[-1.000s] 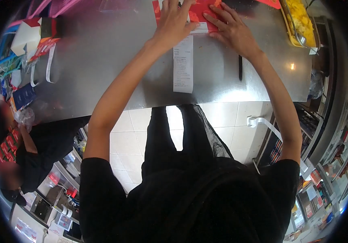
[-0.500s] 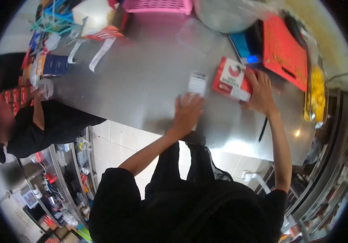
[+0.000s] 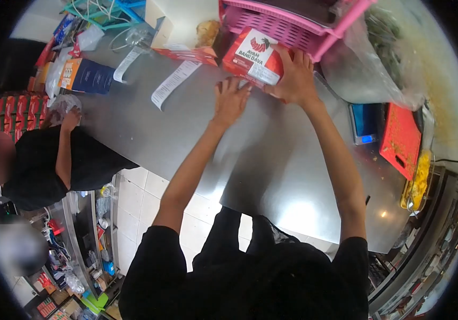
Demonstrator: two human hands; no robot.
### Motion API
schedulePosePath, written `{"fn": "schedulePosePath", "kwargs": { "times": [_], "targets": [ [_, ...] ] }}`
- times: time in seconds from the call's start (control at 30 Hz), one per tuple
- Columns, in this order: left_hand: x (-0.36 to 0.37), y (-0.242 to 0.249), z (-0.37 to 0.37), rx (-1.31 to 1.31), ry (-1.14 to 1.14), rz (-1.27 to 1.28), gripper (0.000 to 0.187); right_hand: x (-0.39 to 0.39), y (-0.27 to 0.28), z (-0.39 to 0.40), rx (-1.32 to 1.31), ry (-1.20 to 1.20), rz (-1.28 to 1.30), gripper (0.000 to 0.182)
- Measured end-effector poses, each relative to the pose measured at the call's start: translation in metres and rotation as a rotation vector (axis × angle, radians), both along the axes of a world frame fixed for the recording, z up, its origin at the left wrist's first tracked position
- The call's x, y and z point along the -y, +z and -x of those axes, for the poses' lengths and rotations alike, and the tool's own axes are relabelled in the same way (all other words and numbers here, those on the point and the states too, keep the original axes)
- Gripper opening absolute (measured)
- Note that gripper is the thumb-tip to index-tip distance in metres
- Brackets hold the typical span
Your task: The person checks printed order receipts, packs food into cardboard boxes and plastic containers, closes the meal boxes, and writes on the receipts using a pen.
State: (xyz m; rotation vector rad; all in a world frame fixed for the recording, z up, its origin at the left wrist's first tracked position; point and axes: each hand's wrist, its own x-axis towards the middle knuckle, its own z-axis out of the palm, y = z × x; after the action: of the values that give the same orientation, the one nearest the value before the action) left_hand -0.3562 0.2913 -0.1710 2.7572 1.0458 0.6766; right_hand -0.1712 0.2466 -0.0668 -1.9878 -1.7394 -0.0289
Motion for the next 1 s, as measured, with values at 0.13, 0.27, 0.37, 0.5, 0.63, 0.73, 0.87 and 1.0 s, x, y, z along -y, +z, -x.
{"fn": "schedulePosePath", "kwargs": {
  "times": [0.13, 0.27, 0.37, 0.5, 0.63, 0.73, 0.87, 1.0],
  "targets": [
    [0.010, 0.006, -0.008, 0.079, -0.003, 0.018, 0.029, -0.041, -0.034, -0.003, 0.071, 0.045, 0.037, 0.088],
    [0.012, 0.006, -0.017, 0.111, 0.038, 0.088, 0.030, -0.050, -0.046, -0.005, 0.105, 0.008, 0.101, 0.089],
    [0.014, 0.015, -0.008, 0.285, 0.075, 0.175, 0.030, -0.029, -0.029, 0.007, 0.058, -0.002, -0.021, 0.078],
    [0.027, 0.028, 0.067, 0.403, 0.363, 0.123, 0.025, 0.062, 0.003, 0.002, -0.163, -0.186, -0.141, 0.046],
    [0.062, 0.036, 0.194, 0.246, 0.799, -0.065, 0.026, 0.223, -0.039, -0.059, -0.066, -0.826, 0.046, 0.043],
    [0.133, 0.010, 0.316, -0.123, 1.155, -0.241, 0.034, 0.332, -0.057, -0.077, -0.107, -1.164, 0.122, 0.048],
    [0.355, -0.095, 0.469, -1.323, 1.216, 0.480, 0.061, 0.415, -0.076, -0.070, 0.140, -1.154, 0.451, 0.054],
    [0.435, -0.091, 0.422, -1.223, 0.847, 1.472, 0.060, 0.406, -0.071, -0.058, 0.086, -1.244, 0.647, 0.057]
  ]
}}
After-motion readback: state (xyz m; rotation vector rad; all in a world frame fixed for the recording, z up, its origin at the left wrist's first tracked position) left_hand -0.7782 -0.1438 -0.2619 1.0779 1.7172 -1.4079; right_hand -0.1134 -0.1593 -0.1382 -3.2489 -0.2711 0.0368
